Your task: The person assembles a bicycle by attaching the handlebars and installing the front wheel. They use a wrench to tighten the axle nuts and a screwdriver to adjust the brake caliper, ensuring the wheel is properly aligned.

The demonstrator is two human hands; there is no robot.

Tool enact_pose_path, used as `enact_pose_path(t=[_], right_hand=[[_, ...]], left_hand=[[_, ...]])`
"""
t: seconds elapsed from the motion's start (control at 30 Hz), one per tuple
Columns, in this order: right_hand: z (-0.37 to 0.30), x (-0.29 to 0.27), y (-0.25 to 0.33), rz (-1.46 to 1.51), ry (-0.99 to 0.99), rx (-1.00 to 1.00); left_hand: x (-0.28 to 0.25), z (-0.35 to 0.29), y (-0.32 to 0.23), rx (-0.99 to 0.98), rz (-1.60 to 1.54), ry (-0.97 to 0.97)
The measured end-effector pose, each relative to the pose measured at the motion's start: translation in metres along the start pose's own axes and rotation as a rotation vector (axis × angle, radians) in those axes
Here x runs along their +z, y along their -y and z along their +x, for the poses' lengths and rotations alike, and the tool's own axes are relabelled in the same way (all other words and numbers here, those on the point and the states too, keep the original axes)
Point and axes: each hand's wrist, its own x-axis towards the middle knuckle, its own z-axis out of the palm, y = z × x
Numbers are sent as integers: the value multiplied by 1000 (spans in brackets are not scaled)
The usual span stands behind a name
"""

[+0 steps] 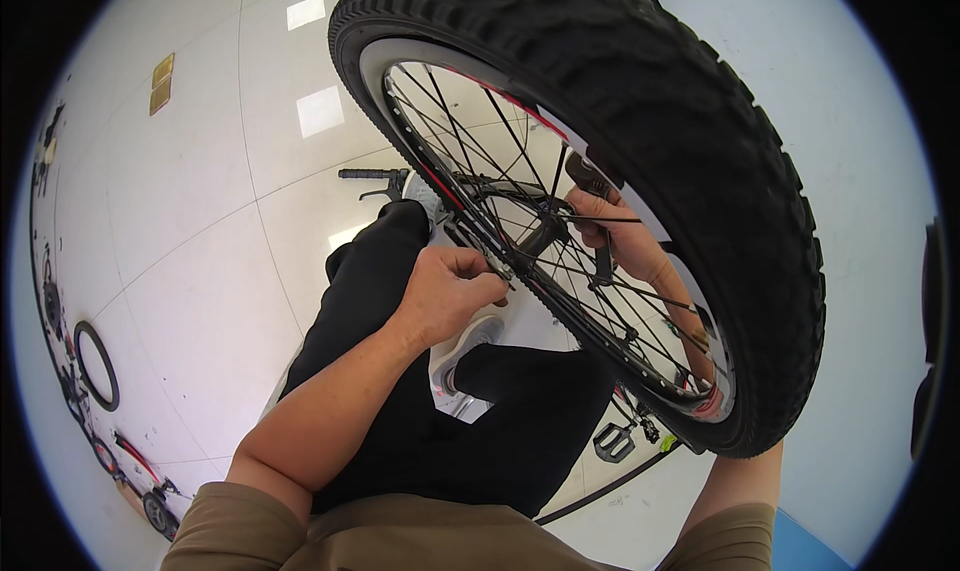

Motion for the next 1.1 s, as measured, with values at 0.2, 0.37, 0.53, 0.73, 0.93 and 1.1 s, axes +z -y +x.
enact_pose_path(t=[0.2, 0.37, 0.53, 0.73, 0.93, 1.1], right_hand=[[-5, 11, 5, -19, -28, -22], [-17, 34, 24, -140, -67, -57], [-24, 43, 33, 35, -82, -15], [-14, 26, 19, -24, -91, 2], [-14, 22, 15, 7, -113, 0], [-18, 20, 17, 149, 47, -36]], left_hand=[[0, 0, -1, 0, -10, 6], [-3, 0, 0, -5, 19, 1], [-3, 2, 3, -7, 7, 1], [-1, 0, 0, -5, 6, -9], [-1, 2, -2, -7, -17, -1], [-2, 1, 1, -9, 18, -3]])
